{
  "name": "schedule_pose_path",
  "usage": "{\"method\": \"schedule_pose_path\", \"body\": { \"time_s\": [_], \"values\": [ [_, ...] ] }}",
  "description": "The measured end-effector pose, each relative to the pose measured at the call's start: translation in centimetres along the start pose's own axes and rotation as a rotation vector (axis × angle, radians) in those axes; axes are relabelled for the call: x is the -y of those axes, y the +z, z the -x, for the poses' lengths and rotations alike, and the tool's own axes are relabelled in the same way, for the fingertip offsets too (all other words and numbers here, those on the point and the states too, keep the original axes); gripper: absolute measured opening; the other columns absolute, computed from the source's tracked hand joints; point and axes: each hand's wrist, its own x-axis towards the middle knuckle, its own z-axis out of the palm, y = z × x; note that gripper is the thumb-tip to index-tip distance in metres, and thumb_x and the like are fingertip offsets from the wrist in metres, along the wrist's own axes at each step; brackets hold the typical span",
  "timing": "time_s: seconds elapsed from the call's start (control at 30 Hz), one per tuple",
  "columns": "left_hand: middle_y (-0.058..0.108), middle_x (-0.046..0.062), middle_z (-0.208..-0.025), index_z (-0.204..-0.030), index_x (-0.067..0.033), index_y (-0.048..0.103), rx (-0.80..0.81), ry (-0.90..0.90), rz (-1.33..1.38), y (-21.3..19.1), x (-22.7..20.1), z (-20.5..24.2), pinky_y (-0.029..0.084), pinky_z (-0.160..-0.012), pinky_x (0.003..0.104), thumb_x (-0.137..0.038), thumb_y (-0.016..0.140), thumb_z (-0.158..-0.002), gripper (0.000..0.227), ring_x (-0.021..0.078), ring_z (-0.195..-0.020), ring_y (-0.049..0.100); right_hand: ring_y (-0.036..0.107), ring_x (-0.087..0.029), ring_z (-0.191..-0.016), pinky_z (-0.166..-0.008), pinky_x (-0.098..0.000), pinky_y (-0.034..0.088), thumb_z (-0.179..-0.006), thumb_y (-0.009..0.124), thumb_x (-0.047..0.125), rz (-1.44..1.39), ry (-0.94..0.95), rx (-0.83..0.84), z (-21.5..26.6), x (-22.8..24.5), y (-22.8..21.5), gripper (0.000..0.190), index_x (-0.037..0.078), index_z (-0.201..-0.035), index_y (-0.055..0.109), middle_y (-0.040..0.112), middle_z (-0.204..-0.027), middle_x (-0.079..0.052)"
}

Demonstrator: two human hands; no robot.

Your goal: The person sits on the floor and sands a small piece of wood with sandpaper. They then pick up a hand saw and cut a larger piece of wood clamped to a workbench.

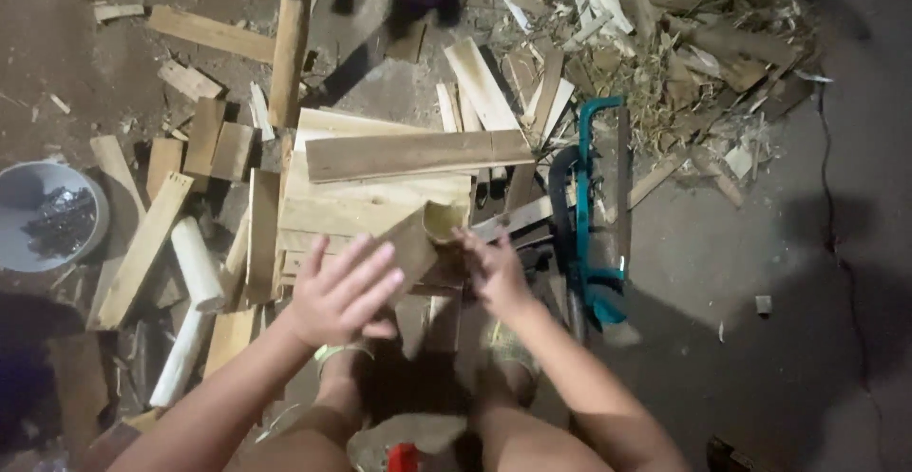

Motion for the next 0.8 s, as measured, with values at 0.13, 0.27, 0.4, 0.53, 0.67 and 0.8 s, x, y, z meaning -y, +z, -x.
{"method": "schedule_pose_path", "body": {
  "time_s": [0.13,0.27,0.4,0.53,0.67,0.8],
  "values": [
    [0.069,0.011,-0.138,-0.135,-0.021,0.068,-0.035,-0.042,0.021,0.4,-0.1,-1.6,0.032,-0.117,0.068,-0.07,0.03,-0.102,0.07,0.0387,-0.128,0.062,0.066,-0.018,-0.126,-0.125,-0.0563,0.009,-0.072,0.068,-0.005,0.021,-0.178,-0.085,-1.0,5.6,0.2,0.049,0.016,-0.116,0.073,0.074,-0.128,-0.003],
    [0.069,0.011,-0.139,-0.134,-0.0207,0.069,-0.041,-0.016,0.024,0.3,0.5,-2.6,0.031,-0.117,0.067,-0.073,0.031,-0.1,0.073,0.0379,-0.13,0.061,0.067,-0.018,-0.125,-0.126,-0.0505,0.004,-0.091,0.068,0.01,-0.064,-0.214,-0.079,-1.1,5.9,-1.0,0.026,0.018,-0.115,0.074,0.073,-0.129,-0.002],
    [0.07,0.01,-0.137,-0.136,-0.0193,0.068,-0.035,-0.077,0.004,0.4,0.4,-2.8,0.031,-0.119,0.062,-0.069,0.024,-0.103,0.075,0.0373,-0.131,0.06,0.07,-0.024,-0.116,-0.116,-0.0649,0.022,-0.088,0.064,0.005,0.143,-0.129,-0.085,-2.3,4.6,-2.2,0.046,0.018,-0.131,0.069,0.076,-0.121,-0.007],
    [0.07,0.011,-0.136,-0.136,-0.0173,0.068,-0.07,-0.061,-0.013,0.9,0.7,-3.2,0.031,-0.119,0.062,-0.071,0.024,-0.103,0.077,0.0385,-0.131,0.06,0.061,-0.019,-0.133,-0.125,-0.0604,0.003,-0.091,0.067,0.008,-0.094,-0.203,-0.094,-2.2,8.8,-0.4,0.026,0.017,-0.115,0.075,0.073,-0.128,-0.005],
    [0.069,0.009,-0.138,-0.135,-0.0207,0.068,-0.049,-0.046,-0.027,0.6,0.4,-2.3,0.029,-0.121,0.063,-0.071,0.024,-0.102,0.075,0.0366,-0.135,0.058,0.064,-0.02,-0.13,-0.122,-0.0555,0.017,-0.079,0.073,-0.002,-0.007,-0.179,-0.085,-1.1,3.4,-1.0,0.043,0.018,-0.117,0.074,0.074,-0.128,-0.003],
    [0.067,0.011,-0.14,-0.139,-0.0185,0.066,-0.027,-0.079,0.011,0.7,0.1,-2.1,0.026,-0.122,0.062,-0.07,0.027,-0.103,0.074,0.0385,-0.136,0.056,0.061,-0.023,-0.13,-0.121,-0.0566,0.01,-0.084,0.066,0.01,0.07,-0.133,0.007,-2.2,1.5,-0.7,0.039,0.01,-0.123,0.066,0.069,-0.134,-0.009]
  ]
}}
